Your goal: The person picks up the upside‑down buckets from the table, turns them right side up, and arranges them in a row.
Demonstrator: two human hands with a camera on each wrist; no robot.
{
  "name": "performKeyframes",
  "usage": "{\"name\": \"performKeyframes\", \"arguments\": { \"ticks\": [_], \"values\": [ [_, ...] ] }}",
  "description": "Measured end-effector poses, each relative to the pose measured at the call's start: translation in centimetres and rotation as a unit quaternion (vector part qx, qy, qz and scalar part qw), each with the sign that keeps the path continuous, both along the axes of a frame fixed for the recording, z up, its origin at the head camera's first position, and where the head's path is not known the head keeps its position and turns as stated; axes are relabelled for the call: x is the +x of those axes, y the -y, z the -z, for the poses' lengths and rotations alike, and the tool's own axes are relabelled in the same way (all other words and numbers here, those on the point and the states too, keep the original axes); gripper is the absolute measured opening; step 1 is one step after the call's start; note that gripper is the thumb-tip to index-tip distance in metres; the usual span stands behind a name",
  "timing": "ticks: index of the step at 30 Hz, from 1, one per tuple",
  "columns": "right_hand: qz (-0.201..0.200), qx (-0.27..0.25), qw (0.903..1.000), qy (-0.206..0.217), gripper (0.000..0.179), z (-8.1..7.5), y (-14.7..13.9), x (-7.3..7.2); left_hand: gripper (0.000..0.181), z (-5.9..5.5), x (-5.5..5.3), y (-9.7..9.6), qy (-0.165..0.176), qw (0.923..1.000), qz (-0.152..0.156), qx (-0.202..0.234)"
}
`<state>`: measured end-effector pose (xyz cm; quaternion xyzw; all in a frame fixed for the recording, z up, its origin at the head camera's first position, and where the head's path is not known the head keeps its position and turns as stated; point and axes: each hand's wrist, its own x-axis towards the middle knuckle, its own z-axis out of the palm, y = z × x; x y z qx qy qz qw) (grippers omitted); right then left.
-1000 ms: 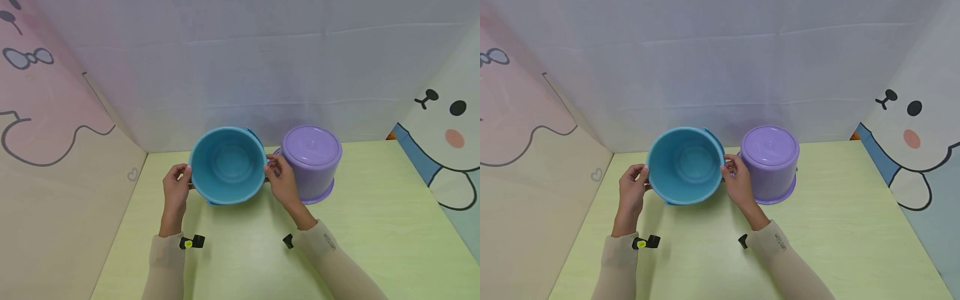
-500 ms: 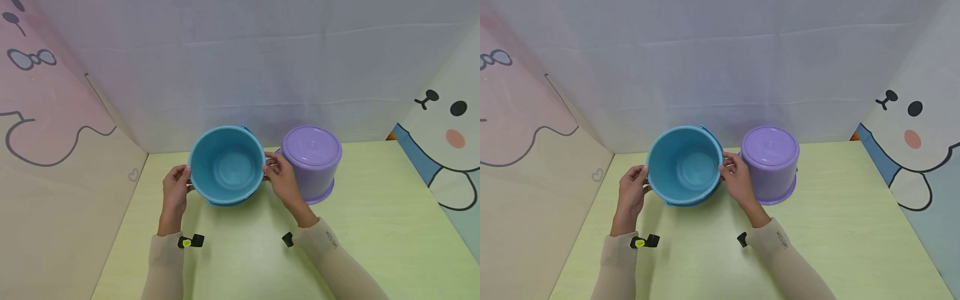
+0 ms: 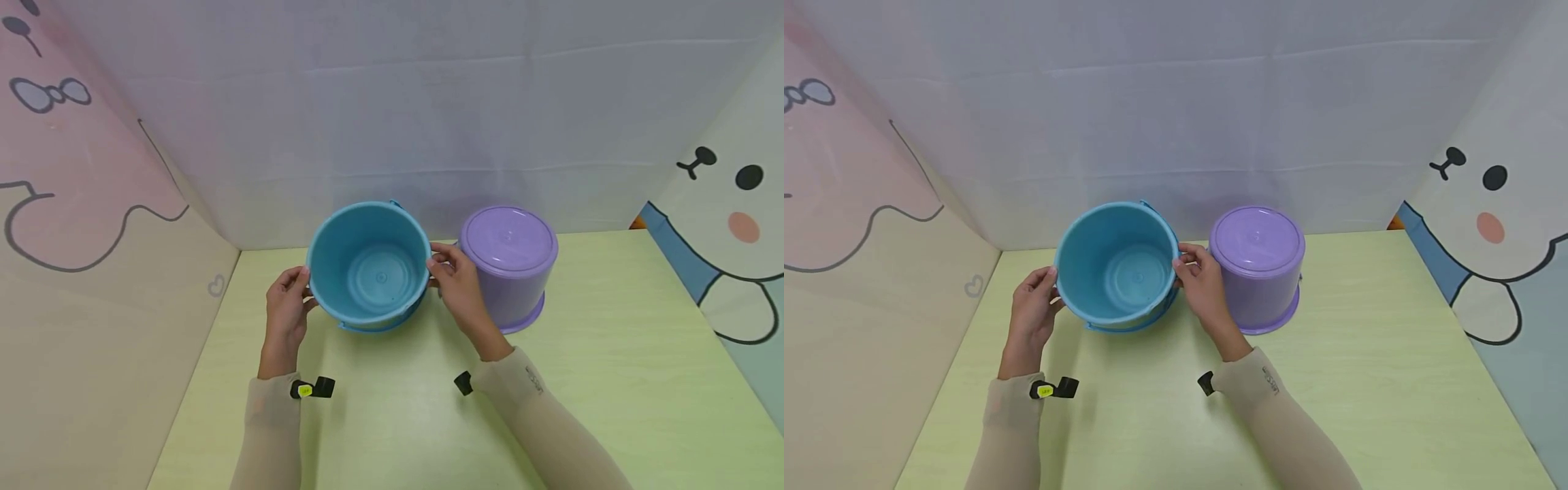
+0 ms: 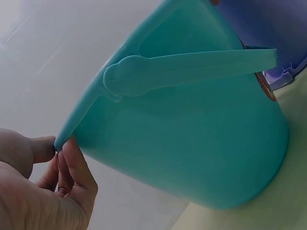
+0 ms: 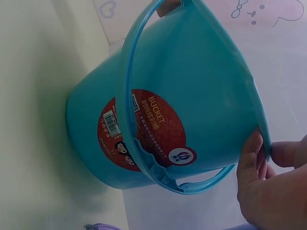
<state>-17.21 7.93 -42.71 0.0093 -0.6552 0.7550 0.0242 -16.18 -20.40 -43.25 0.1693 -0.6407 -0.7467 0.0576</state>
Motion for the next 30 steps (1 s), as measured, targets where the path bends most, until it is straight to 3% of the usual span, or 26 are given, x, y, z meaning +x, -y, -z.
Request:
{"name": "performKeyframes", "arguments": {
  "ticks": [30],
  "values": [
    [0.028, -0.003, 0.9996, -0.001, 0.032, 0.27, 0.36, -0.88, 0.018, -0.08, -0.49, -0.44, -0.005, 0.9994, -0.016, 0.029]
  ]
}}
